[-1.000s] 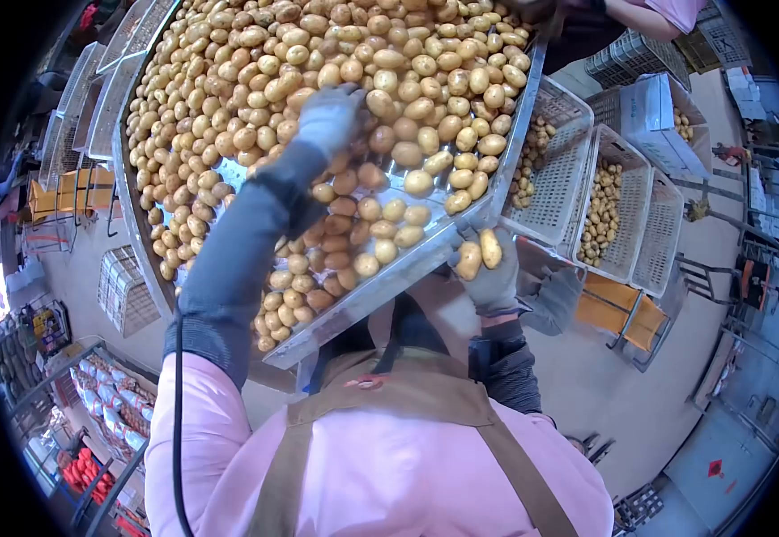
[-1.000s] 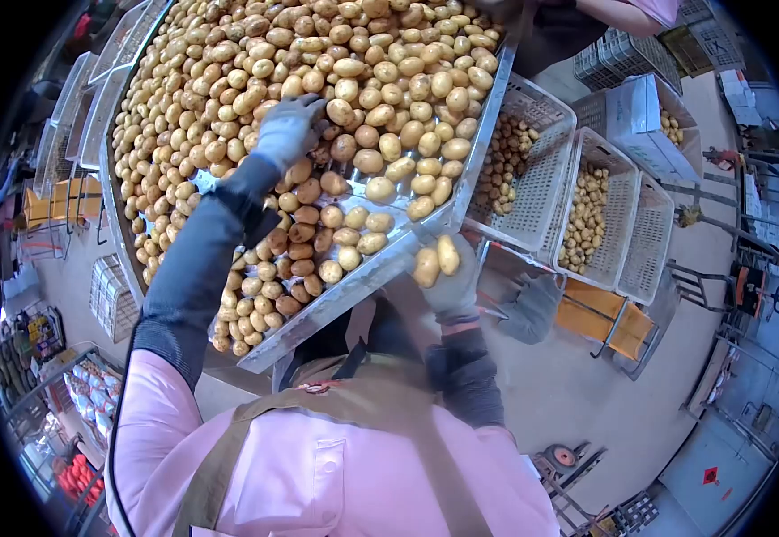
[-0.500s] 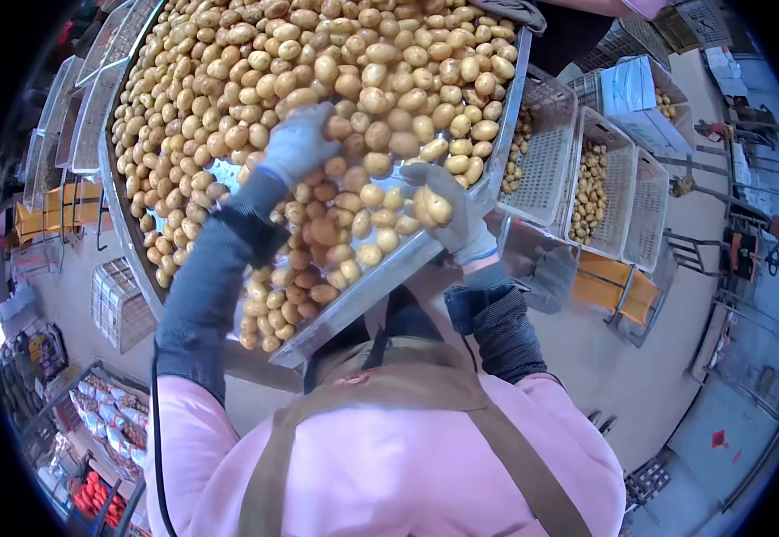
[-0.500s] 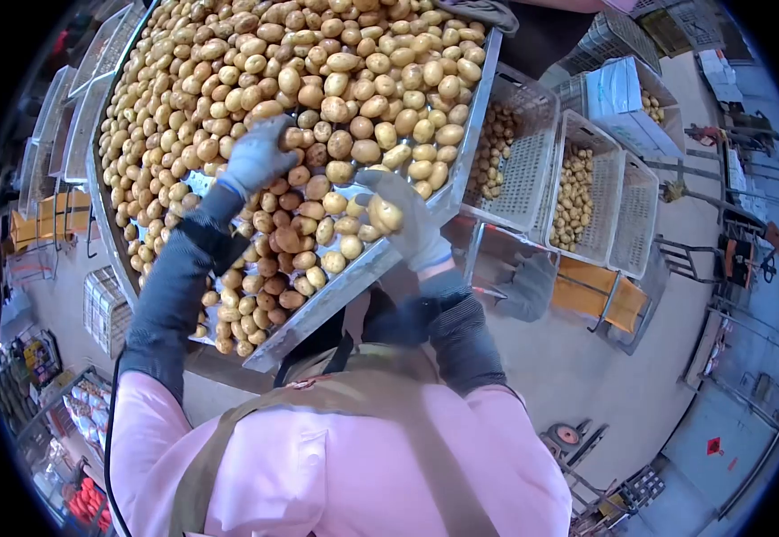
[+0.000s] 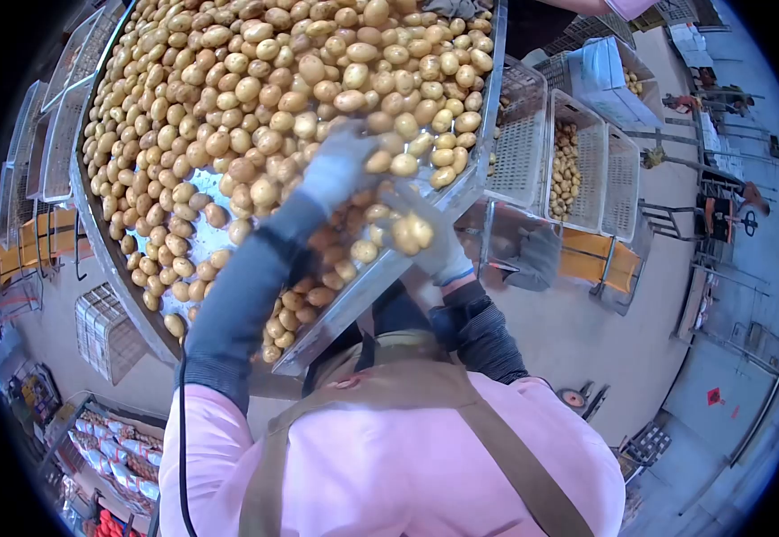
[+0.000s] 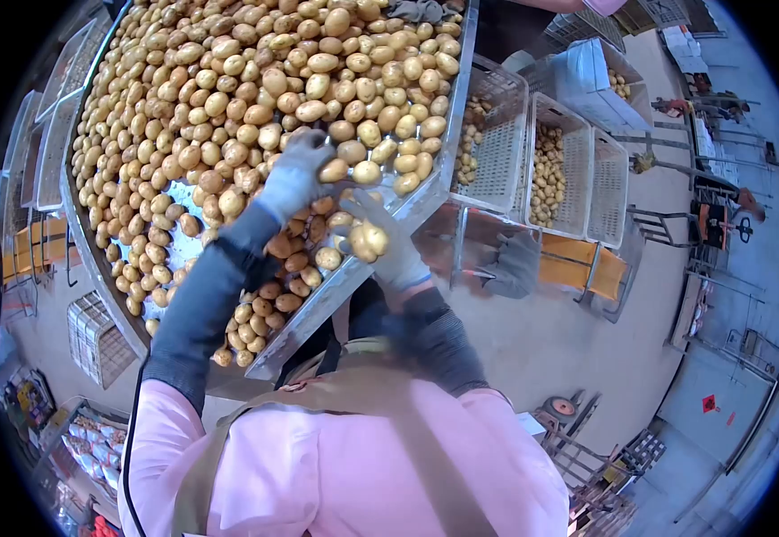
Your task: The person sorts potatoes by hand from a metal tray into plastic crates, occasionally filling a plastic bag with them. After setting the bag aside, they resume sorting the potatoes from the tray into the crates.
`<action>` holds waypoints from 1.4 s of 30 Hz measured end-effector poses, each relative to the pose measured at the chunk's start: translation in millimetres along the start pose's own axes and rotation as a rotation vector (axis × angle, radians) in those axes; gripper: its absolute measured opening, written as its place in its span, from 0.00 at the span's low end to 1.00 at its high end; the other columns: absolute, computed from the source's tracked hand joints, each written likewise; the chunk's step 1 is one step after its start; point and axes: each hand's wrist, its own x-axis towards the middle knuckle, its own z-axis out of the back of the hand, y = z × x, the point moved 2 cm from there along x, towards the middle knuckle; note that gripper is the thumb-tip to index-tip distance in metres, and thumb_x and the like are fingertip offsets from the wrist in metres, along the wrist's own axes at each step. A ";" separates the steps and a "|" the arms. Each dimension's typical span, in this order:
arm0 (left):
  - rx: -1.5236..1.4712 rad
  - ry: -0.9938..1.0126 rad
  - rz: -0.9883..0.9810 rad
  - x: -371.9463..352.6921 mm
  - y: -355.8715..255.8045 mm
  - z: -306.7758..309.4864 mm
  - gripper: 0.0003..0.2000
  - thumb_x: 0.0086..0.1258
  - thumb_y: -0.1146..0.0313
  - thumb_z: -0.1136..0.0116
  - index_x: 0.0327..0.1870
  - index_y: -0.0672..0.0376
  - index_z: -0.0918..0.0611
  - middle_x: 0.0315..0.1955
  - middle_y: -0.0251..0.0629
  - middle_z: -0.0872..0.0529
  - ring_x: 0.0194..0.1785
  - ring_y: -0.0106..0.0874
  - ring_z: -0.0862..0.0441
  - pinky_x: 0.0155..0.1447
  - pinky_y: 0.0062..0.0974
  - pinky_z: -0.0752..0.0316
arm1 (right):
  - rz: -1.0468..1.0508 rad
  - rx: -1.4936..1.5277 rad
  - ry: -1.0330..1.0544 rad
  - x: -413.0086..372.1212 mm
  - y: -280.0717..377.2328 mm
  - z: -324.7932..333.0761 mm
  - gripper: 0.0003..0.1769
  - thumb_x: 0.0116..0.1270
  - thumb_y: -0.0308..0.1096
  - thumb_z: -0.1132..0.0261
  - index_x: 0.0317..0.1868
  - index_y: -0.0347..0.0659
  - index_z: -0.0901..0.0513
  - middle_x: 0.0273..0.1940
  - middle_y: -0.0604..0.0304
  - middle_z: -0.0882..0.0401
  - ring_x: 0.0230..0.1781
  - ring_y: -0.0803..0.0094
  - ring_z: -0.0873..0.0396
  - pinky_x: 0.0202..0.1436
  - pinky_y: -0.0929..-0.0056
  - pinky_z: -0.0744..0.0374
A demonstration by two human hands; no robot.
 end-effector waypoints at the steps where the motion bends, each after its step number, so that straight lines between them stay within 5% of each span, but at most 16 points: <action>1: -0.114 -0.072 0.107 -14.7 -10.8 6.5 0.27 0.54 0.60 0.23 0.56 0.55 0.18 0.59 0.49 0.22 0.59 0.50 0.21 0.65 0.44 0.25 | 0.003 0.010 0.031 1.0 -2.2 -1.2 0.25 0.78 0.33 0.42 0.72 0.39 0.30 0.55 0.57 0.20 0.50 0.66 0.18 0.47 0.68 0.18; 5: -0.285 -0.041 0.380 -71.6 -61.9 -23.0 0.26 0.72 0.51 0.36 0.65 0.58 0.23 0.60 0.54 0.20 0.63 0.54 0.23 0.66 0.46 0.27 | 0.291 -0.631 0.136 3.0 -4.3 2.0 0.26 0.75 0.26 0.41 0.72 0.42 0.30 0.50 0.63 0.20 0.43 0.75 0.22 0.44 0.74 0.22; 6: -0.226 -0.067 0.252 -72.3 -74.9 -10.2 0.24 0.78 0.52 0.42 0.68 0.56 0.23 0.58 0.56 0.18 0.61 0.55 0.21 0.64 0.46 0.26 | 0.398 -0.733 0.149 3.6 -7.4 7.3 0.23 0.74 0.24 0.41 0.68 0.42 0.27 0.48 0.65 0.20 0.41 0.78 0.23 0.42 0.76 0.23; 8: -0.273 0.199 0.346 -56.4 -83.8 26.0 0.24 0.78 0.53 0.43 0.69 0.54 0.24 0.55 0.57 0.16 0.58 0.54 0.18 0.63 0.45 0.24 | 0.556 -0.848 0.143 4.9 -13.1 19.0 0.18 0.73 0.23 0.41 0.61 0.42 0.23 0.44 0.68 0.21 0.37 0.80 0.25 0.40 0.80 0.25; 12: -0.162 0.068 0.228 0.4 -44.1 5.1 0.21 0.75 0.60 0.42 0.68 0.50 0.22 0.55 0.47 0.14 0.55 0.45 0.16 0.56 0.40 0.20 | 0.141 -0.471 0.104 16.5 7.3 39.4 0.08 0.75 0.24 0.43 0.50 0.41 0.20 0.47 0.64 0.21 0.41 0.77 0.22 0.47 0.80 0.23; 14: 0.229 0.195 0.027 34.4 -39.0 -22.9 0.21 0.70 0.64 0.39 0.65 0.48 0.21 0.53 0.43 0.14 0.54 0.44 0.16 0.54 0.39 0.19 | 0.366 -0.524 0.177 17.0 14.6 41.5 0.06 0.76 0.25 0.45 0.48 0.38 0.21 0.47 0.61 0.21 0.44 0.77 0.22 0.51 0.79 0.20; 16: 0.507 0.293 0.014 49.6 -30.7 -62.6 0.20 0.67 0.69 0.39 0.62 0.48 0.20 0.44 0.45 0.16 0.51 0.44 0.16 0.51 0.40 0.19 | 0.246 0.026 0.403 20.0 14.4 53.9 0.08 0.77 0.26 0.45 0.50 0.36 0.22 0.48 0.60 0.22 0.46 0.76 0.21 0.53 0.78 0.20; 20: 0.265 0.292 -0.012 46.7 -17.2 -50.1 0.18 0.67 0.64 0.36 0.58 0.52 0.21 0.41 0.49 0.17 0.45 0.47 0.15 0.48 0.43 0.19 | 0.039 0.065 0.223 21.7 29.0 83.4 0.13 0.78 0.32 0.47 0.58 0.37 0.25 0.52 0.57 0.23 0.48 0.72 0.21 0.56 0.74 0.18; 21: 0.097 0.065 -0.032 32.7 -16.7 -43.4 0.17 0.70 0.63 0.36 0.58 0.54 0.21 0.40 0.48 0.16 0.43 0.45 0.14 0.47 0.41 0.19 | 0.072 0.065 0.200 18.1 44.6 70.6 0.14 0.76 0.30 0.43 0.59 0.36 0.25 0.52 0.57 0.22 0.49 0.71 0.20 0.55 0.75 0.18; 23: -0.460 -0.161 0.411 5.7 -36.0 -27.6 0.16 0.74 0.64 0.41 0.60 0.57 0.22 0.45 0.46 0.14 0.48 0.42 0.14 0.53 0.38 0.19 | 0.138 0.061 0.153 10.8 75.9 45.0 0.20 0.71 0.25 0.35 0.62 0.36 0.26 0.53 0.57 0.22 0.50 0.71 0.20 0.54 0.75 0.17; 27: -0.730 -0.364 0.622 -6.1 -104.4 -20.6 0.20 0.80 0.64 0.47 0.68 0.60 0.25 0.52 0.49 0.16 0.50 0.39 0.16 0.57 0.35 0.20 | 0.688 -0.869 -0.017 3.0 103.5 25.5 0.18 0.61 0.27 0.23 0.49 0.39 0.19 0.46 0.63 0.18 0.47 0.71 0.18 0.51 0.72 0.17; 30: -0.134 -0.355 0.079 -1.8 -112.1 -40.0 0.20 0.78 0.65 0.44 0.67 0.62 0.24 0.58 0.50 0.18 0.59 0.50 0.19 0.65 0.43 0.25 | 0.756 -0.854 0.019 28.9 83.0 46.5 0.18 0.63 0.32 0.25 0.50 0.40 0.20 0.46 0.63 0.19 0.46 0.68 0.19 0.51 0.69 0.18; 31: -0.245 -0.153 0.111 16.7 -105.8 -29.6 0.16 0.78 0.64 0.44 0.62 0.61 0.20 0.56 0.51 0.18 0.60 0.49 0.20 0.67 0.43 0.26 | 0.721 -0.840 0.040 31.0 84.3 49.5 0.15 0.66 0.33 0.28 0.51 0.40 0.20 0.46 0.63 0.19 0.46 0.67 0.19 0.51 0.68 0.18; 34: -0.269 -0.154 0.198 84.7 -80.3 16.2 0.19 0.80 0.60 0.47 0.65 0.60 0.23 0.60 0.53 0.20 0.64 0.50 0.22 0.69 0.40 0.27 | 0.555 -0.580 0.128 44.6 76.2 56.9 0.13 0.78 0.39 0.43 0.55 0.41 0.22 0.53 0.59 0.23 0.53 0.65 0.23 0.54 0.66 0.20; 39: 0.377 -0.184 0.042 257.1 -10.7 -3.4 0.26 0.79 0.50 0.47 0.71 0.54 0.26 0.72 0.52 0.28 0.73 0.50 0.30 0.75 0.43 0.33 | 0.797 -1.278 -0.064 56.5 75.3 66.2 0.17 0.77 0.39 0.45 0.60 0.43 0.24 0.57 0.58 0.24 0.60 0.66 0.27 0.58 0.65 0.23; 42: 0.326 -0.055 0.183 245.9 -20.9 -13.9 0.26 0.74 0.51 0.41 0.68 0.55 0.25 0.67 0.51 0.24 0.69 0.49 0.25 0.71 0.44 0.30 | 0.693 -1.377 -0.093 69.7 56.7 70.8 0.17 0.76 0.40 0.43 0.59 0.44 0.22 0.56 0.60 0.23 0.57 0.69 0.25 0.54 0.67 0.22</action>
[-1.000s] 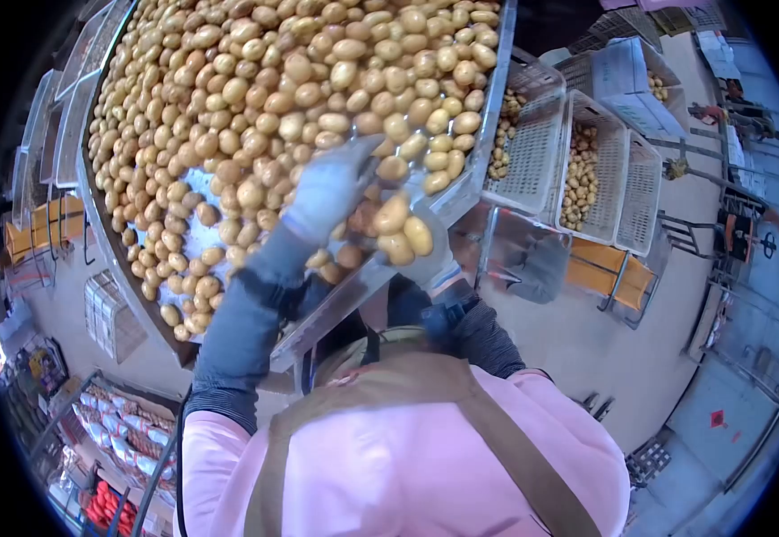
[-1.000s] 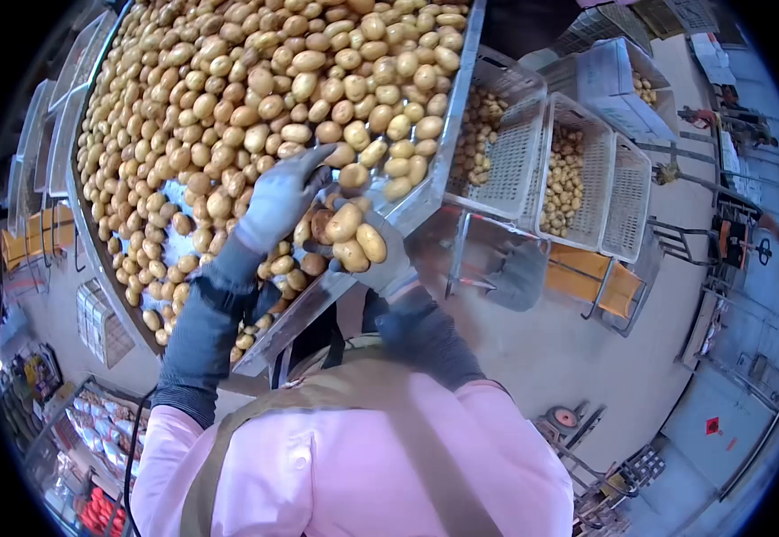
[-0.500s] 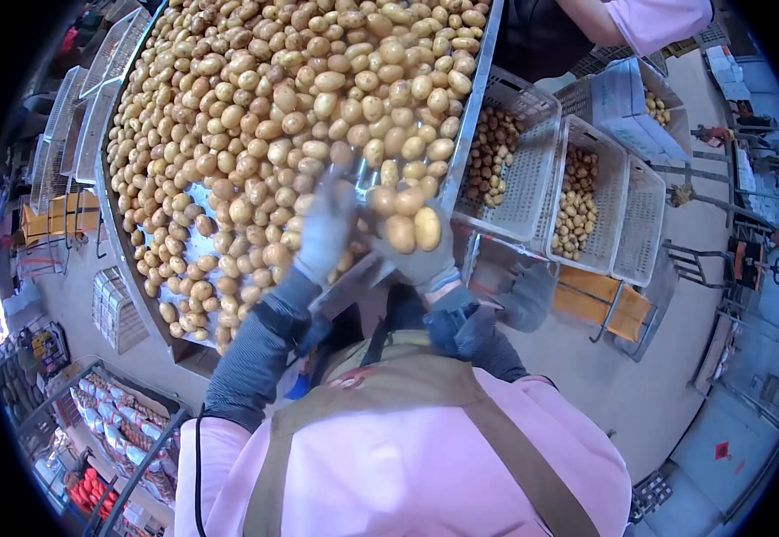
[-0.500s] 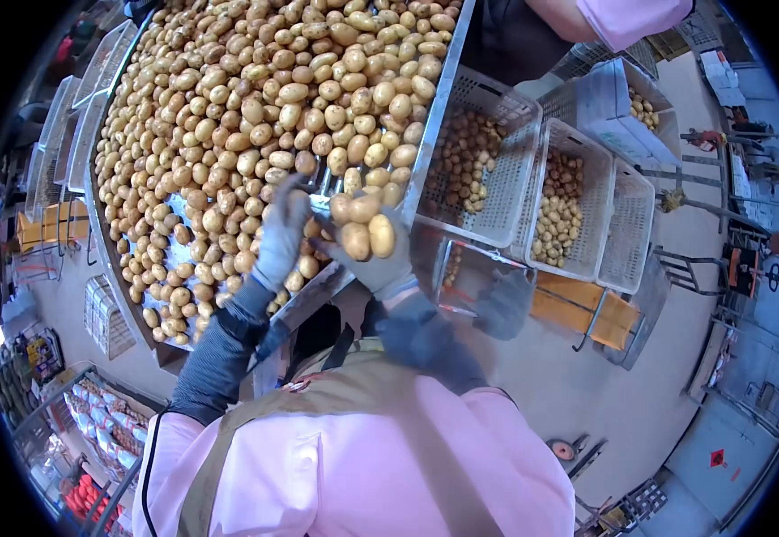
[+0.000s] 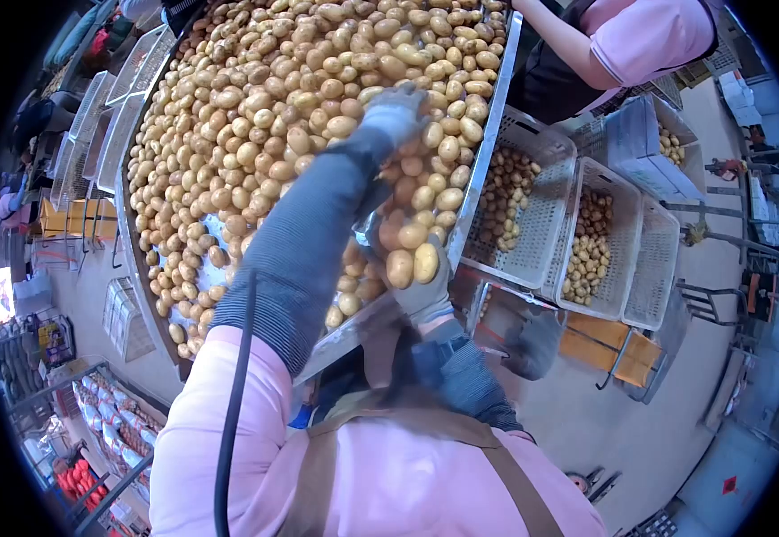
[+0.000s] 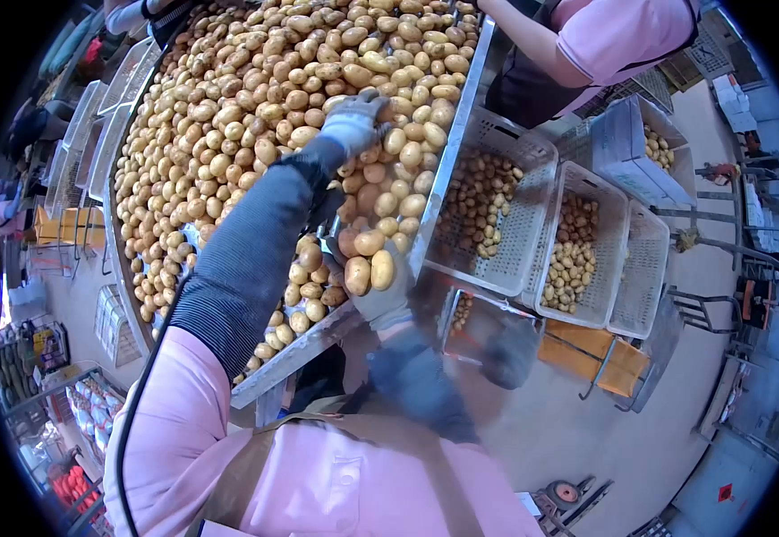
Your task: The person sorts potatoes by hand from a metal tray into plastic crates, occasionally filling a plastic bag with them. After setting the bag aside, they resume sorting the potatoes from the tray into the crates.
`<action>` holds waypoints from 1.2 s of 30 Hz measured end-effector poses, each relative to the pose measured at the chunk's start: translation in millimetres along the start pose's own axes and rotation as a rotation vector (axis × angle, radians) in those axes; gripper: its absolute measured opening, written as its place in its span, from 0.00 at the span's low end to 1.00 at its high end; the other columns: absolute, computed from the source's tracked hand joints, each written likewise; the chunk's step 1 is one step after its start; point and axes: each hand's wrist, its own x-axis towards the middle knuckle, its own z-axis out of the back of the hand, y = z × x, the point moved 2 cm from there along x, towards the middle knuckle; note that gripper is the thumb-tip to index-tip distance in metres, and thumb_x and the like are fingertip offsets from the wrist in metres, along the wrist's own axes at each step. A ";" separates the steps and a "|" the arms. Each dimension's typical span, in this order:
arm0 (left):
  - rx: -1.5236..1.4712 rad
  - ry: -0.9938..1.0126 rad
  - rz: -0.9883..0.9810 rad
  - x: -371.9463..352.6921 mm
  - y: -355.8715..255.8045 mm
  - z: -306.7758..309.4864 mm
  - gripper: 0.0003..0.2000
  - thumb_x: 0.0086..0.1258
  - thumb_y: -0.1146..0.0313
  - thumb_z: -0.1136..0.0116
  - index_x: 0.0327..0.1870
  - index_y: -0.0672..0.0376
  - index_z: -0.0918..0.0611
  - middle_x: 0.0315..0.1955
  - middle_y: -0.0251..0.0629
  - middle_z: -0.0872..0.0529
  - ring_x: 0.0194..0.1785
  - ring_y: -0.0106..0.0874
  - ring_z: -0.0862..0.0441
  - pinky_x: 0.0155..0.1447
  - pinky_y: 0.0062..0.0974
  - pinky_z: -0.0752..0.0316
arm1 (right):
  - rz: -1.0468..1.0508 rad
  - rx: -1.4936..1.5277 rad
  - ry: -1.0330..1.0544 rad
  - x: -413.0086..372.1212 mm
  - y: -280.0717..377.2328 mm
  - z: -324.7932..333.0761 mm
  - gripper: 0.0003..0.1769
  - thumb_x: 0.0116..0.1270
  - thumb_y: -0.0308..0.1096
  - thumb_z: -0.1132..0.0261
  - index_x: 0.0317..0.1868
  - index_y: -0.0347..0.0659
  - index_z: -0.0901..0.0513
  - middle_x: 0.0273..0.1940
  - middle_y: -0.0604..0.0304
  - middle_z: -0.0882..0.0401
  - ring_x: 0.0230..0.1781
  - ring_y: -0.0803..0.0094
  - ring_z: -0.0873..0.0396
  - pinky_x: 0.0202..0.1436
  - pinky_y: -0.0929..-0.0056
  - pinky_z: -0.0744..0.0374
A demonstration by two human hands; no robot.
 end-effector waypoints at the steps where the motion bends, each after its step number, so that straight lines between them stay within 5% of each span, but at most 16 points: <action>1: 0.005 0.020 -0.045 -13.0 -1.1 1.8 0.24 0.74 0.50 0.41 0.64 0.55 0.23 0.62 0.50 0.22 0.65 0.49 0.23 0.68 0.44 0.28 | -0.041 0.043 0.147 -0.1 -6.9 -6.7 0.16 0.76 0.40 0.43 0.59 0.44 0.22 0.56 0.59 0.23 0.57 0.70 0.25 0.54 0.68 0.22; 5: 0.189 0.182 -0.320 -69.3 12.1 17.2 0.21 0.74 0.45 0.43 0.51 0.54 0.16 0.46 0.46 0.15 0.58 0.49 0.19 0.60 0.44 0.25 | -0.089 0.578 0.203 2.2 13.0 5.2 0.18 0.75 0.38 0.38 0.61 0.41 0.25 0.59 0.57 0.23 0.57 0.68 0.22 0.53 0.69 0.19; 7: 0.023 0.367 0.011 -63.1 1.1 54.2 0.20 0.74 0.42 0.43 0.46 0.49 0.12 0.41 0.42 0.13 0.51 0.44 0.16 0.54 0.45 0.21 | -0.089 0.889 0.129 5.2 30.1 19.6 0.21 0.73 0.36 0.35 0.62 0.39 0.26 0.60 0.55 0.24 0.57 0.66 0.20 0.52 0.70 0.17; 8: 0.057 0.169 -0.047 -45.8 16.2 55.8 0.18 0.76 0.45 0.44 0.48 0.49 0.13 0.40 0.45 0.12 0.47 0.43 0.14 0.52 0.44 0.19 | -0.172 1.103 0.137 4.1 30.2 18.0 0.21 0.74 0.37 0.36 0.63 0.39 0.27 0.61 0.55 0.24 0.57 0.65 0.20 0.52 0.69 0.16; 9: 0.011 -0.091 -0.119 -19.3 42.6 48.8 0.16 0.77 0.49 0.44 0.48 0.50 0.13 0.42 0.44 0.12 0.49 0.44 0.14 0.52 0.44 0.19 | -0.261 1.316 0.129 2.9 30.3 16.4 0.21 0.75 0.38 0.37 0.64 0.38 0.27 0.62 0.54 0.24 0.57 0.64 0.20 0.52 0.69 0.15; 11: 0.028 -0.112 -0.014 34.6 63.0 62.0 0.22 0.77 0.51 0.44 0.69 0.44 0.22 0.64 0.43 0.18 0.66 0.44 0.22 0.68 0.40 0.26 | -0.535 1.700 0.176 3.5 25.4 10.2 0.22 0.80 0.43 0.44 0.65 0.38 0.28 0.63 0.54 0.25 0.57 0.62 0.20 0.53 0.65 0.15; 12: 0.150 -0.155 -0.175 64.3 87.8 39.6 0.28 0.77 0.53 0.43 0.76 0.41 0.30 0.73 0.40 0.27 0.73 0.42 0.28 0.76 0.40 0.34 | -0.645 1.815 0.178 4.4 24.4 9.0 0.23 0.81 0.46 0.48 0.65 0.38 0.28 0.63 0.54 0.24 0.57 0.61 0.20 0.53 0.63 0.15; 15: 0.376 0.238 -0.324 77.3 64.7 23.9 0.31 0.69 0.56 0.36 0.75 0.39 0.28 0.72 0.37 0.27 0.71 0.42 0.26 0.72 0.45 0.31 | -0.739 1.727 0.172 -1.8 18.0 12.6 0.27 0.82 0.52 0.52 0.65 0.38 0.27 0.61 0.54 0.23 0.56 0.59 0.18 0.54 0.60 0.15; 17: 0.494 0.177 -0.251 66.0 55.8 21.0 0.30 0.63 0.56 0.31 0.69 0.43 0.23 0.61 0.42 0.20 0.63 0.46 0.20 0.65 0.45 0.25 | -0.727 1.702 0.225 -5.5 -1.0 0.7 0.27 0.81 0.51 0.51 0.64 0.38 0.25 0.59 0.55 0.21 0.54 0.59 0.17 0.52 0.59 0.15; 18: 0.475 0.195 -0.254 62.4 56.8 23.6 0.28 0.64 0.56 0.32 0.67 0.46 0.22 0.59 0.45 0.19 0.61 0.47 0.20 0.64 0.45 0.24 | -0.793 1.853 0.094 4.3 27.5 22.8 0.17 0.78 0.39 0.42 0.58 0.36 0.22 0.50 0.57 0.17 0.49 0.69 0.16 0.49 0.80 0.16; 24: 0.012 0.391 -0.034 -13.0 83.4 60.4 0.17 0.74 0.56 0.39 0.53 0.59 0.22 0.49 0.49 0.17 0.55 0.48 0.18 0.58 0.44 0.23 | -0.314 1.008 0.098 -6.8 27.2 58.6 0.19 0.77 0.40 0.42 0.61 0.38 0.22 0.55 0.59 0.17 0.52 0.70 0.17 0.55 0.70 0.19; 28: -0.103 0.041 0.166 -91.1 116.2 61.9 0.09 0.69 0.61 0.38 0.44 0.53 0.18 0.41 0.46 0.12 0.46 0.47 0.13 0.51 0.42 0.18 | -0.263 0.892 -0.002 -13.7 25.8 57.3 0.18 0.80 0.42 0.46 0.58 0.37 0.21 0.54 0.59 0.17 0.49 0.69 0.18 0.52 0.67 0.18; 30: -0.180 -0.170 -0.103 -135.8 81.7 65.1 0.21 0.65 0.69 0.34 0.61 0.46 0.18 0.43 0.41 0.11 0.39 0.39 0.11 0.42 0.38 0.17 | -0.361 1.286 0.169 -11.1 24.4 47.4 0.15 0.79 0.40 0.45 0.55 0.38 0.21 0.50 0.59 0.18 0.46 0.69 0.18 0.49 0.67 0.17; 32: -0.019 0.118 -0.268 -155.3 43.3 45.3 0.33 0.62 0.68 0.34 0.73 0.46 0.27 0.66 0.48 0.22 0.46 0.47 0.13 0.49 0.44 0.17 | -0.479 1.749 0.356 -5.5 3.5 31.3 0.12 0.77 0.35 0.44 0.53 0.39 0.21 0.48 0.59 0.18 0.43 0.69 0.19 0.47 0.67 0.17; 35: -0.059 0.302 -0.200 -170.3 45.3 4.9 0.27 0.64 0.64 0.31 0.65 0.54 0.23 0.57 0.51 0.19 0.47 0.48 0.13 0.48 0.44 0.18 | -0.048 0.836 0.125 -25.6 -20.0 11.9 0.11 0.73 0.27 0.40 0.54 0.38 0.20 0.47 0.57 0.19 0.42 0.68 0.19 0.47 0.67 0.17; 36: -0.112 0.310 -0.139 -165.3 52.2 -4.2 0.25 0.65 0.64 0.31 0.63 0.56 0.22 0.51 0.50 0.16 0.48 0.48 0.13 0.49 0.44 0.18 | 0.102 0.880 -0.098 -24.4 -5.3 21.8 0.04 0.73 0.27 0.39 0.45 0.39 0.20 0.42 0.62 0.21 0.41 0.72 0.21 0.48 0.69 0.18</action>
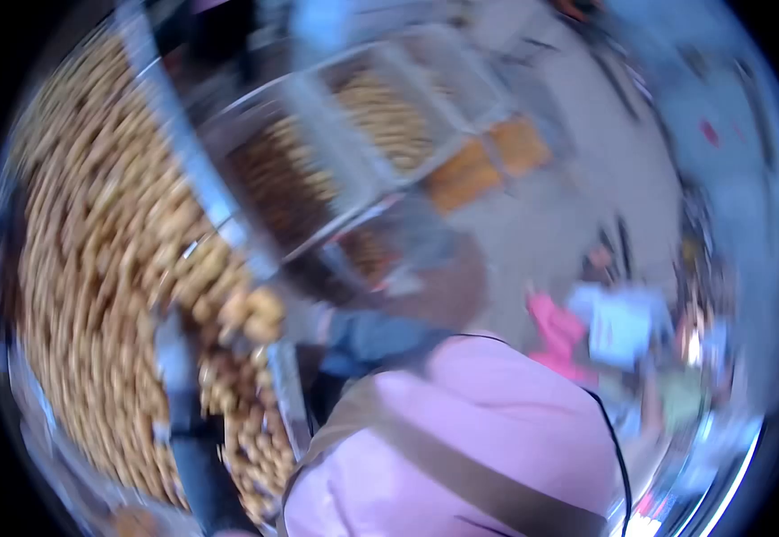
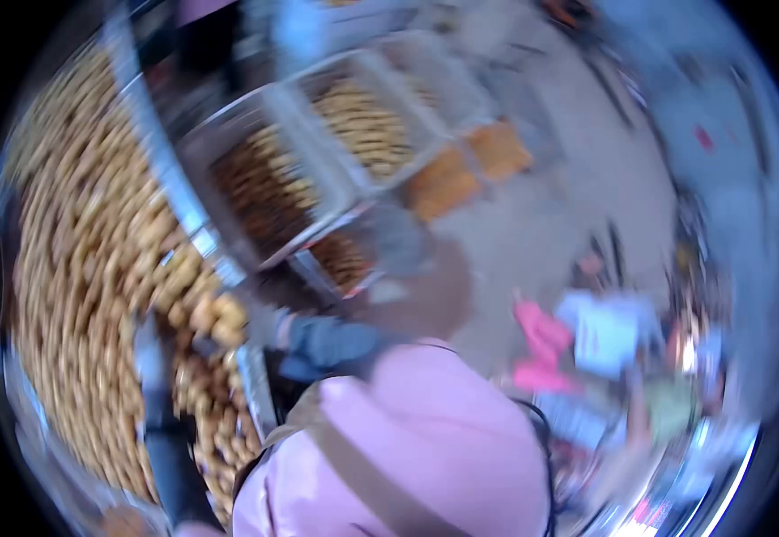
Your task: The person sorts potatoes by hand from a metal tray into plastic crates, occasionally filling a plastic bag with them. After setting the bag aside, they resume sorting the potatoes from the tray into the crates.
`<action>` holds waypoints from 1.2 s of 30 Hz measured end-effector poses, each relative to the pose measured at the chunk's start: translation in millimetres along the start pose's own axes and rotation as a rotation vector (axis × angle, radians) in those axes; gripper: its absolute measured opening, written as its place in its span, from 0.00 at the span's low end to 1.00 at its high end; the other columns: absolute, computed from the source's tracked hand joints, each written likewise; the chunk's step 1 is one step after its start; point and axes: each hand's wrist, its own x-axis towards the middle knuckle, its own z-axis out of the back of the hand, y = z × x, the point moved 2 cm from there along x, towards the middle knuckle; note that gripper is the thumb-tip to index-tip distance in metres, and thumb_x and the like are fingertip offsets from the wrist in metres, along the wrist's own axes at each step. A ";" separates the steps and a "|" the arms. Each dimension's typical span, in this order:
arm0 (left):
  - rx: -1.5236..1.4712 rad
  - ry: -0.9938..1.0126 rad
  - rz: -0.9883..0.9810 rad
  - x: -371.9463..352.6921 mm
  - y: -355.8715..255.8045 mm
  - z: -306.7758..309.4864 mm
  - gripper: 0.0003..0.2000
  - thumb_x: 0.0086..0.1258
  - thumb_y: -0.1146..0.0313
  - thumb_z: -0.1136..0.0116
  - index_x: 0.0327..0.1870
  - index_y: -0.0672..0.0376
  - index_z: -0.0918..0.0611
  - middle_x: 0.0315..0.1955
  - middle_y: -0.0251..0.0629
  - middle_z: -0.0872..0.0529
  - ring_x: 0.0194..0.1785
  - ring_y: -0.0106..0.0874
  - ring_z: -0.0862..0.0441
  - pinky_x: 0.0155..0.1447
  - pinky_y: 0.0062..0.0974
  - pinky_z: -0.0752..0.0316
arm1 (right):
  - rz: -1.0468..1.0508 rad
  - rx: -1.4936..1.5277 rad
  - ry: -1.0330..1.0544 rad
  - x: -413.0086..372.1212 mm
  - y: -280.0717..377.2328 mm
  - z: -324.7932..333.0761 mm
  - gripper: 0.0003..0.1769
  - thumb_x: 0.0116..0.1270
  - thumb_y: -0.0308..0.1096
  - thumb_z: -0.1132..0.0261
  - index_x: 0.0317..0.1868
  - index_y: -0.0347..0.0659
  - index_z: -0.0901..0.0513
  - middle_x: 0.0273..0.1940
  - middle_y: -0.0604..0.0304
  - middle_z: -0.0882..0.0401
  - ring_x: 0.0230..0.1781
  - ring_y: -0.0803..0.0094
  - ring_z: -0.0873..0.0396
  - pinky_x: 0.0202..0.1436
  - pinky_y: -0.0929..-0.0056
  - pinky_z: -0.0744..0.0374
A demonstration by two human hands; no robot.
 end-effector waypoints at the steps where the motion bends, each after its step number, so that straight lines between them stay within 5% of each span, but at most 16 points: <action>1: -0.028 0.062 0.075 0.3 8.6 -5.3 0.23 0.66 0.63 0.31 0.61 0.57 0.21 0.44 0.49 0.12 0.49 0.47 0.13 0.49 0.44 0.18 | -0.070 0.395 -0.039 -10.0 1.0 -5.3 0.06 0.72 0.31 0.35 0.44 0.39 0.21 0.41 0.62 0.21 0.43 0.71 0.21 0.49 0.68 0.18; 2: 0.069 -0.214 -0.083 -8.0 25.2 -14.5 0.23 0.69 0.65 0.35 0.65 0.56 0.22 0.57 0.52 0.17 0.55 0.51 0.16 0.55 0.44 0.19 | -0.123 0.793 -0.107 -21.4 2.0 -12.6 0.09 0.71 0.35 0.32 0.44 0.40 0.22 0.41 0.62 0.21 0.44 0.70 0.21 0.50 0.68 0.19; 7: 0.170 0.110 0.063 -59.6 39.9 13.0 0.33 0.69 0.64 0.33 0.75 0.56 0.31 0.70 0.52 0.28 0.67 0.50 0.23 0.63 0.42 0.21 | 0.327 -0.114 -0.168 -28.4 72.6 10.3 0.19 0.62 0.38 0.22 0.42 0.42 0.25 0.43 0.61 0.23 0.44 0.66 0.21 0.49 0.65 0.19; 9: 0.058 -0.038 -0.015 -70.9 27.5 27.3 0.25 0.72 0.64 0.34 0.67 0.63 0.22 0.60 0.50 0.17 0.60 0.45 0.17 0.62 0.39 0.21 | -0.085 0.774 -0.214 -42.8 90.2 -3.1 0.14 0.68 0.35 0.28 0.44 0.42 0.26 0.45 0.61 0.23 0.45 0.66 0.20 0.52 0.64 0.17; 10: -0.182 -0.028 0.172 -72.5 12.5 30.4 0.20 0.74 0.65 0.36 0.64 0.64 0.20 0.52 0.47 0.13 0.53 0.42 0.15 0.59 0.36 0.21 | 0.180 0.425 -0.295 -33.0 34.4 -13.1 0.06 0.72 0.29 0.37 0.47 0.40 0.22 0.41 0.62 0.22 0.45 0.70 0.20 0.54 0.68 0.19; 12: -0.625 -0.150 0.333 -66.6 -12.3 22.0 0.13 0.79 0.66 0.42 0.55 0.65 0.17 0.38 0.40 0.11 0.40 0.34 0.15 0.51 0.30 0.21 | -0.499 1.320 -0.169 -30.0 26.0 -9.7 0.12 0.76 0.37 0.42 0.53 0.41 0.23 0.48 0.58 0.21 0.51 0.60 0.17 0.53 0.59 0.15; 13: -0.811 -0.245 0.320 -70.4 -31.3 17.5 0.12 0.81 0.65 0.45 0.50 0.65 0.15 0.31 0.36 0.11 0.35 0.30 0.16 0.45 0.27 0.21 | -0.638 1.390 -0.229 -26.9 29.8 -9.5 0.16 0.80 0.43 0.45 0.58 0.43 0.24 0.52 0.56 0.22 0.57 0.57 0.18 0.53 0.54 0.13; 15: -1.181 -0.162 0.446 -84.9 -86.9 24.9 0.14 0.84 0.63 0.50 0.48 0.66 0.17 0.32 0.35 0.13 0.35 0.26 0.17 0.38 0.23 0.23 | -0.514 1.246 -0.239 -31.3 46.9 3.6 0.20 0.80 0.49 0.48 0.58 0.44 0.23 0.53 0.56 0.21 0.57 0.56 0.18 0.51 0.57 0.13; 16: -0.912 -0.186 0.200 -89.8 -77.6 6.2 0.10 0.82 0.67 0.49 0.47 0.65 0.19 0.36 0.34 0.13 0.36 0.25 0.17 0.37 0.21 0.23 | -0.476 1.315 -0.202 -38.0 23.1 16.6 0.16 0.78 0.45 0.45 0.56 0.44 0.23 0.51 0.57 0.22 0.53 0.60 0.19 0.48 0.61 0.14; 18: -1.099 -0.135 0.199 -104.5 -100.3 9.2 0.09 0.74 0.78 0.46 0.53 0.65 0.20 0.45 0.36 0.16 0.43 0.26 0.16 0.41 0.24 0.20 | -0.406 1.450 -0.120 -51.2 -25.6 43.4 0.10 0.74 0.37 0.39 0.51 0.43 0.22 0.47 0.59 0.24 0.43 0.69 0.22 0.43 0.70 0.16; 21: -1.406 -0.002 0.280 -133.5 -74.4 -19.1 0.22 0.73 0.74 0.46 0.68 0.62 0.25 0.59 0.39 0.22 0.64 0.36 0.20 0.51 0.28 0.17 | -0.524 1.309 -0.372 -58.0 86.2 100.3 0.10 0.65 0.24 0.36 0.47 0.40 0.22 0.45 0.60 0.26 0.42 0.74 0.27 0.40 0.73 0.20; 25: -1.757 -0.182 0.623 -158.8 -78.1 -15.5 0.24 0.70 0.72 0.43 0.69 0.59 0.26 0.64 0.38 0.26 0.58 0.33 0.18 0.45 0.26 0.20 | -0.289 0.607 -0.491 -9.4 147.1 210.9 0.16 0.71 0.38 0.42 0.55 0.43 0.26 0.53 0.57 0.25 0.50 0.67 0.25 0.53 0.63 0.24; 28: -1.373 -0.291 0.413 -168.7 -71.9 -32.8 0.27 0.68 0.76 0.42 0.71 0.60 0.27 0.65 0.39 0.27 0.61 0.34 0.20 0.50 0.27 0.20 | 0.002 0.112 -0.595 89.1 193.5 325.4 0.22 0.75 0.48 0.47 0.62 0.44 0.28 0.59 0.55 0.25 0.56 0.62 0.24 0.62 0.56 0.26; 29: -1.716 -0.287 0.576 -165.0 -86.3 -14.0 0.28 0.68 0.78 0.42 0.71 0.61 0.28 0.65 0.39 0.27 0.62 0.35 0.21 0.51 0.26 0.20 | 0.085 -0.006 -0.628 125.4 208.7 362.3 0.25 0.76 0.52 0.48 0.64 0.45 0.29 0.61 0.54 0.25 0.58 0.60 0.24 0.66 0.53 0.27; 32: -0.996 -0.247 0.356 -158.1 -99.4 -8.9 0.26 0.73 0.72 0.42 0.72 0.65 0.31 0.66 0.41 0.27 0.61 0.34 0.21 0.56 0.23 0.20 | 0.117 -0.606 -0.827 189.7 196.3 464.1 0.30 0.79 0.58 0.51 0.69 0.48 0.30 0.66 0.53 0.24 0.65 0.56 0.24 0.73 0.45 0.31; 36: -2.383 -0.204 0.560 -138.5 -182.9 47.6 0.30 0.83 0.45 0.54 0.73 0.61 0.30 0.64 0.49 0.21 0.60 0.36 0.19 0.61 0.30 0.20 | -0.102 0.073 -0.772 189.2 149.7 397.8 0.24 0.79 0.48 0.46 0.67 0.43 0.27 0.57 0.56 0.20 0.58 0.62 0.22 0.64 0.57 0.25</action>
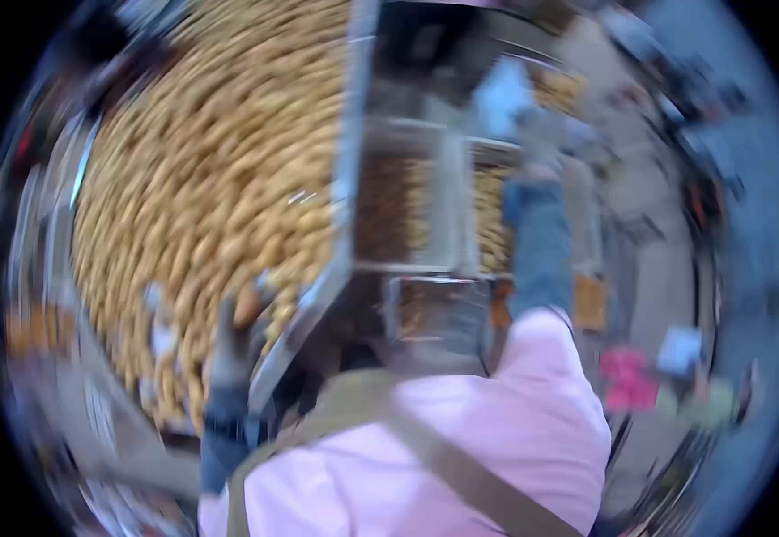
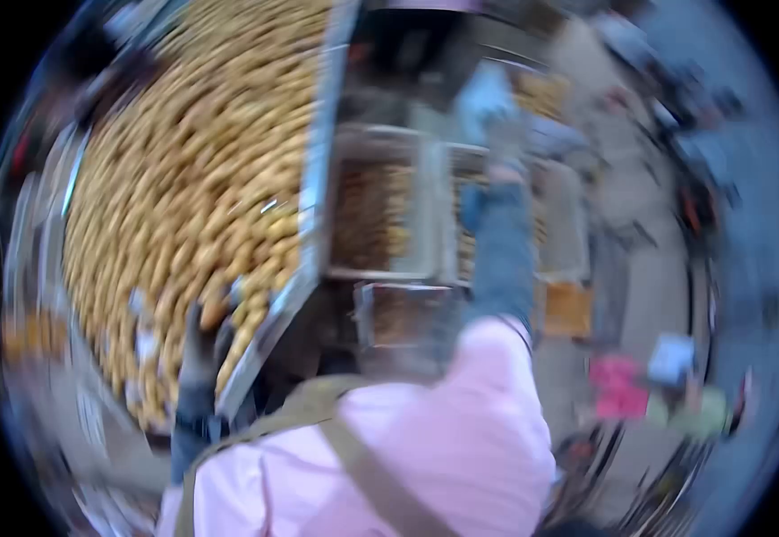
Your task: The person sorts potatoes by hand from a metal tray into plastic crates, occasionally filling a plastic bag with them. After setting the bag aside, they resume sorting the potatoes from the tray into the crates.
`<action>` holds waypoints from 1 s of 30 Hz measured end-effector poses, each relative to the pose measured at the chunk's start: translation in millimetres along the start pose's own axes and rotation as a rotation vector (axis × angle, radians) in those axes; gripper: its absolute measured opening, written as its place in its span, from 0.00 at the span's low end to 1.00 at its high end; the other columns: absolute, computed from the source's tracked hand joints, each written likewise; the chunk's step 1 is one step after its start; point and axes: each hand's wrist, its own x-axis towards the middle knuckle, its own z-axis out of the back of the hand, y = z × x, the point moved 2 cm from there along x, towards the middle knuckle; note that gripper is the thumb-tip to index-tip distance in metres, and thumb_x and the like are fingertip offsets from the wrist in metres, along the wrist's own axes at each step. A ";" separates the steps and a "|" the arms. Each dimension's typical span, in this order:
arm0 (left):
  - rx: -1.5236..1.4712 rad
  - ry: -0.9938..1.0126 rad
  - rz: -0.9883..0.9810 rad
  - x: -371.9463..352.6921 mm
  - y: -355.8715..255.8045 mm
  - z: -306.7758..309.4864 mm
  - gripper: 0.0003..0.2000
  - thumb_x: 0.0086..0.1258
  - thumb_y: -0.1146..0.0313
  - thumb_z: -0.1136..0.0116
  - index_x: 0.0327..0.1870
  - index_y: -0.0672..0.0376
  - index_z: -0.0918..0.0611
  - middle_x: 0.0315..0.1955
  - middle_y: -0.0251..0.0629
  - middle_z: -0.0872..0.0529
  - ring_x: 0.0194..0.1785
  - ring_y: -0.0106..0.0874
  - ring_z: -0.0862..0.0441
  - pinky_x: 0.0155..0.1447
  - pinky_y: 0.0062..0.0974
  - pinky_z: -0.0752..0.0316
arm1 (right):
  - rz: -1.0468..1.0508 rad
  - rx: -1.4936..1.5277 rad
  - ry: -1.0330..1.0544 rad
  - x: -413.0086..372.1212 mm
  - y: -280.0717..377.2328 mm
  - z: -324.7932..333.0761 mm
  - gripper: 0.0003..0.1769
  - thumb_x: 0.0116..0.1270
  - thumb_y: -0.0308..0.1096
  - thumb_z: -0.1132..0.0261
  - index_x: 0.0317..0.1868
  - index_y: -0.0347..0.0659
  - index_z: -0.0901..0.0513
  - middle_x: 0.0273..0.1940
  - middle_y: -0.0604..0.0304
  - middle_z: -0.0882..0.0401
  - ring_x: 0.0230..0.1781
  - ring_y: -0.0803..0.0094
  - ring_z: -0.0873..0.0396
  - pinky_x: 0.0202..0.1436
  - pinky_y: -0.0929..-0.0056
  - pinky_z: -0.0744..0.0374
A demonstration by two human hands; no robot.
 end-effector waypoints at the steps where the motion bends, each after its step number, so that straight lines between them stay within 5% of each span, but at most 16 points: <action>1: -0.092 0.135 -0.030 8.0 -3.1 24.7 0.32 0.82 0.45 0.52 0.73 0.63 0.31 0.66 0.50 0.22 0.66 0.41 0.23 0.68 0.32 0.23 | -0.197 0.150 0.056 -36.5 -25.8 -23.4 0.23 0.79 0.45 0.44 0.67 0.42 0.26 0.55 0.56 0.19 0.57 0.64 0.21 0.62 0.61 0.23; 3: -0.286 0.466 -0.019 16.3 -10.8 49.2 0.33 0.80 0.46 0.47 0.72 0.67 0.31 0.67 0.55 0.24 0.69 0.48 0.23 0.72 0.36 0.24 | -0.471 0.207 0.241 -124.4 -89.1 -65.9 0.21 0.79 0.40 0.42 0.66 0.40 0.25 0.51 0.58 0.17 0.53 0.67 0.20 0.58 0.67 0.20; 5: 0.194 0.311 -0.371 4.6 -18.0 65.9 0.34 0.81 0.45 0.52 0.72 0.69 0.32 0.66 0.57 0.24 0.63 0.46 0.18 0.62 0.33 0.18 | -0.441 0.136 0.686 -188.4 -163.3 -89.1 0.22 0.78 0.41 0.39 0.65 0.36 0.24 0.48 0.57 0.16 0.47 0.68 0.18 0.51 0.68 0.18; 7: 0.052 0.249 -0.313 -8.9 -33.6 69.0 0.35 0.81 0.43 0.55 0.72 0.70 0.32 0.64 0.57 0.22 0.56 0.42 0.14 0.51 0.28 0.14 | -0.552 -0.041 0.606 -267.9 -178.7 -143.4 0.21 0.78 0.40 0.38 0.63 0.35 0.22 0.49 0.56 0.15 0.43 0.68 0.17 0.49 0.70 0.18; 8: -0.185 0.263 -0.187 -18.8 -35.2 71.5 0.35 0.82 0.42 0.57 0.72 0.70 0.32 0.63 0.57 0.20 0.53 0.40 0.12 0.45 0.26 0.13 | -0.459 -0.128 0.755 -305.0 -174.5 -169.0 0.21 0.77 0.40 0.38 0.63 0.35 0.22 0.50 0.54 0.15 0.43 0.68 0.16 0.50 0.71 0.17; 10: 0.368 0.077 -0.470 -32.2 -41.0 90.2 0.37 0.82 0.40 0.60 0.72 0.70 0.32 0.59 0.55 0.17 0.47 0.37 0.11 0.37 0.22 0.16 | -0.380 -0.255 0.995 -369.2 -155.4 -223.9 0.23 0.75 0.37 0.35 0.66 0.35 0.23 0.54 0.53 0.16 0.48 0.67 0.16 0.54 0.70 0.18; 13: 0.395 -0.126 -0.524 -58.0 -28.8 125.0 0.35 0.83 0.40 0.62 0.73 0.64 0.31 0.51 0.47 0.12 0.40 0.33 0.12 0.31 0.20 0.20 | -0.089 -0.365 1.445 -476.0 -117.5 -262.1 0.31 0.69 0.35 0.30 0.71 0.40 0.26 0.63 0.52 0.20 0.63 0.62 0.20 0.66 0.64 0.22; 18: 0.100 -0.424 -0.268 -110.0 2.1 149.9 0.29 0.83 0.38 0.60 0.59 0.57 0.22 0.40 0.37 0.12 0.38 0.29 0.14 0.42 0.28 0.18 | 0.309 -0.553 1.803 -562.9 -159.8 -255.1 0.35 0.66 0.48 0.26 0.69 0.42 0.24 0.67 0.47 0.24 0.68 0.52 0.26 0.73 0.56 0.28; 19: 0.035 -0.415 -0.239 -120.0 0.7 133.6 0.32 0.82 0.36 0.59 0.51 0.61 0.18 0.32 0.36 0.13 0.35 0.30 0.15 0.40 0.29 0.19 | 0.421 -0.528 1.698 -561.6 -162.9 -239.1 0.30 0.69 0.47 0.29 0.66 0.42 0.21 0.64 0.47 0.22 0.66 0.53 0.24 0.72 0.57 0.28; 22: 0.174 -0.283 -0.103 -100.0 3.2 246.5 0.38 0.79 0.32 0.59 0.52 0.68 0.20 0.28 0.37 0.17 0.30 0.27 0.21 0.33 0.20 0.27 | -0.161 -0.577 1.284 -496.5 -181.1 -184.2 0.23 0.71 0.44 0.32 0.61 0.42 0.18 0.57 0.48 0.18 0.59 0.58 0.20 0.64 0.61 0.22; 23: 0.430 -0.507 -0.176 -109.4 0.0 228.9 0.41 0.77 0.29 0.60 0.59 0.69 0.22 0.34 0.39 0.14 0.32 0.27 0.19 0.33 0.20 0.26 | -0.361 -0.479 1.142 -458.0 -194.6 -147.5 0.25 0.68 0.46 0.31 0.61 0.41 0.17 0.58 0.46 0.18 0.60 0.56 0.19 0.64 0.61 0.21; 25: 0.477 -0.554 -0.228 -105.3 -4.8 280.0 0.42 0.76 0.28 0.60 0.64 0.66 0.24 0.42 0.42 0.13 0.35 0.28 0.17 0.35 0.20 0.25 | -0.561 -0.305 0.923 -400.5 -181.3 -100.7 0.24 0.63 0.46 0.29 0.55 0.40 0.15 0.56 0.44 0.17 0.56 0.53 0.17 0.60 0.59 0.19; 26: 0.516 -0.552 -0.248 -106.2 -7.6 276.5 0.41 0.76 0.28 0.60 0.65 0.64 0.24 0.44 0.42 0.13 0.36 0.28 0.17 0.36 0.21 0.24 | -0.275 -0.490 0.895 -345.4 -144.9 -76.2 0.21 0.61 0.45 0.28 0.50 0.40 0.14 0.51 0.45 0.15 0.51 0.52 0.16 0.55 0.58 0.18; 28: 0.529 -0.555 -0.214 -100.8 -15.7 281.4 0.40 0.77 0.29 0.60 0.66 0.63 0.24 0.45 0.42 0.14 0.39 0.28 0.17 0.37 0.21 0.23 | 0.714 -1.596 0.684 -217.0 -65.4 -34.8 0.15 0.57 0.41 0.26 0.40 0.39 0.13 0.43 0.47 0.13 0.40 0.50 0.13 0.47 0.56 0.15; 29: 0.556 -0.527 -0.208 -90.4 -20.1 280.6 0.40 0.77 0.30 0.60 0.66 0.63 0.25 0.46 0.43 0.14 0.39 0.28 0.17 0.37 0.21 0.23 | 0.555 -1.058 0.315 -197.8 -1.6 -30.1 0.19 0.63 0.45 0.27 0.44 0.37 0.15 0.43 0.43 0.13 0.41 0.50 0.13 0.47 0.57 0.15; 30: 0.579 -0.503 -0.198 -80.9 -21.8 276.4 0.40 0.78 0.30 0.60 0.66 0.64 0.25 0.46 0.43 0.14 0.38 0.28 0.18 0.37 0.21 0.23 | 0.420 -1.275 0.300 -135.7 27.8 -9.9 0.28 0.64 0.48 0.27 0.55 0.34 0.18 0.49 0.38 0.14 0.46 0.50 0.13 0.50 0.58 0.16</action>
